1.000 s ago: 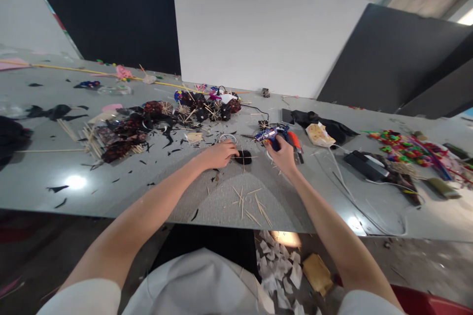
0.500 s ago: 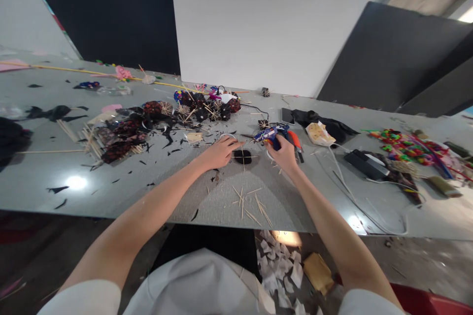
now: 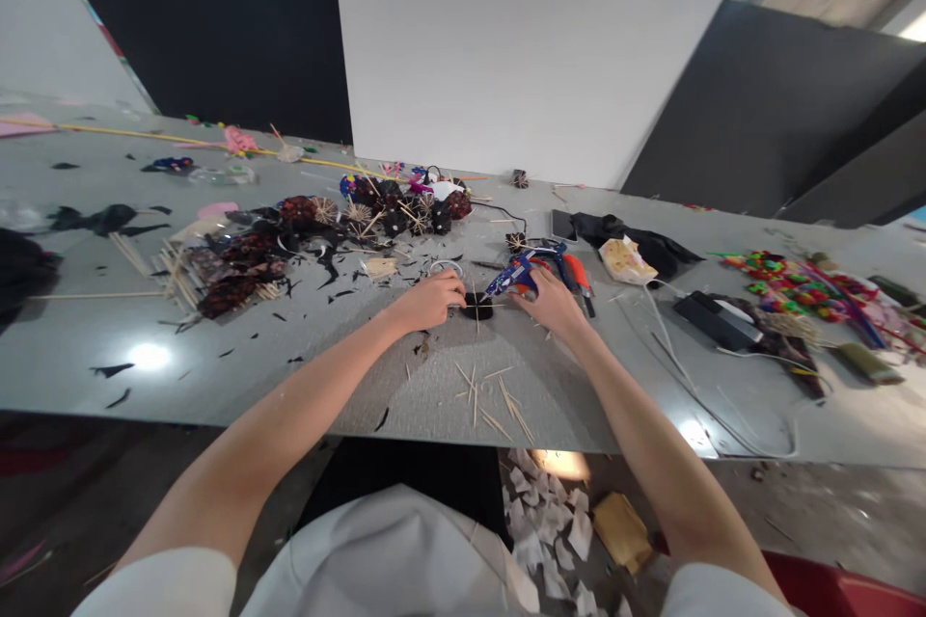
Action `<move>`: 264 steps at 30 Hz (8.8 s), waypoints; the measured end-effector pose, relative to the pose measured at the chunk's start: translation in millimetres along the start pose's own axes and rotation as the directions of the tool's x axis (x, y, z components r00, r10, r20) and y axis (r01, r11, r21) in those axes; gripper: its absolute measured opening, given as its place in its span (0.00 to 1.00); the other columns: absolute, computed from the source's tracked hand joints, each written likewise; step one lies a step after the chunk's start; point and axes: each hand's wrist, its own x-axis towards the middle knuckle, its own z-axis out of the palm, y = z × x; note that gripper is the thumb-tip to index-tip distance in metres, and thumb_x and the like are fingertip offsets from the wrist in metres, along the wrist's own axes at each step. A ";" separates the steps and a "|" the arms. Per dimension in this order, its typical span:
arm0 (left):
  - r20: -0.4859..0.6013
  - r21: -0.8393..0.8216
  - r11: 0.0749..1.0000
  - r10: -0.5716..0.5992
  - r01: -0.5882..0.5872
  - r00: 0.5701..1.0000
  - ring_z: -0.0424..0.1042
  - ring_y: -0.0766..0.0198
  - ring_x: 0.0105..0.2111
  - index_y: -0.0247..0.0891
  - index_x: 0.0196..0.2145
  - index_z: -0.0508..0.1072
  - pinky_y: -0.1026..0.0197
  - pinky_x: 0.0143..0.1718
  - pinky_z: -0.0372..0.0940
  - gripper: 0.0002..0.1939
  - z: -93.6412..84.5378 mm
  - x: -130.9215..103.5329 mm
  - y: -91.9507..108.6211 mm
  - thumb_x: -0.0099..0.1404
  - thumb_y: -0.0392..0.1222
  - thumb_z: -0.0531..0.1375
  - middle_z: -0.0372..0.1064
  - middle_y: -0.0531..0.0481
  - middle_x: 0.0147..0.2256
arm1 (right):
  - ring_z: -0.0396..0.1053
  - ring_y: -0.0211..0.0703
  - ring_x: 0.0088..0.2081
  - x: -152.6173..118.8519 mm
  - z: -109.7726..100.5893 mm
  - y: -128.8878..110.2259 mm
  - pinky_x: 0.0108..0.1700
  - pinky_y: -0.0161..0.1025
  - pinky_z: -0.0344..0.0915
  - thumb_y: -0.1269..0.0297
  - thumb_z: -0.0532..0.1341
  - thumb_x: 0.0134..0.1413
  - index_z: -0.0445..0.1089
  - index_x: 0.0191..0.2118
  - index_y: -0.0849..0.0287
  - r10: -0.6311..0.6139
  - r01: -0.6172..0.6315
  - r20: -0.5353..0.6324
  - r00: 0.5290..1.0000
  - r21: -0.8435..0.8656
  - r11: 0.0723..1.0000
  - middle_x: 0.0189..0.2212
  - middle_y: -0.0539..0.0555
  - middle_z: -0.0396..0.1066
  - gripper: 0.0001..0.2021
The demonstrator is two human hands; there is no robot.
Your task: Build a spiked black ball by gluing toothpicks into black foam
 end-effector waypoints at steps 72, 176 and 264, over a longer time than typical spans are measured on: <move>0.049 0.011 1.000 0.011 -0.012 0.999 0.69 0.52 0.52 0.37 0.39 0.85 0.51 0.55 0.68 0.23 -0.4 -0.1 0.3 0.56 0.19 0.56 0.77 0.42 0.47 | 0.71 0.60 0.59 0.2 5.1 0.9 0.61 0.52 0.68 0.63 0.57 0.68 0.70 0.59 0.60 -0.061 0.060 -0.007 0.998 -0.062 0.996 0.59 0.64 0.72 0.18; -0.185 0.003 0.998 -0.061 0.063 0.981 0.69 0.53 0.49 0.35 0.40 0.83 0.48 0.55 0.70 0.22 17.1 -0.9 -10.1 0.61 0.20 0.52 0.77 0.41 0.41 | 0.68 0.42 0.42 -17.5 -48.8 -62.1 0.47 0.39 0.65 0.62 0.70 0.56 0.78 0.37 0.57 -0.483 0.030 0.661 0.574 0.573 0.819 0.42 0.53 0.70 0.06; -0.152 -0.059 0.994 -0.104 0.097 0.983 0.70 0.52 0.47 0.35 0.38 0.84 0.49 0.51 0.71 0.21 16.3 0.1 -5.4 0.65 0.22 0.52 0.77 0.40 0.38 | 0.49 0.63 0.67 16.2 4.7 -36.5 0.62 0.63 0.50 0.78 0.60 0.61 0.78 0.52 0.48 -0.429 0.442 0.108 0.897 -0.184 0.878 0.68 0.55 0.62 0.20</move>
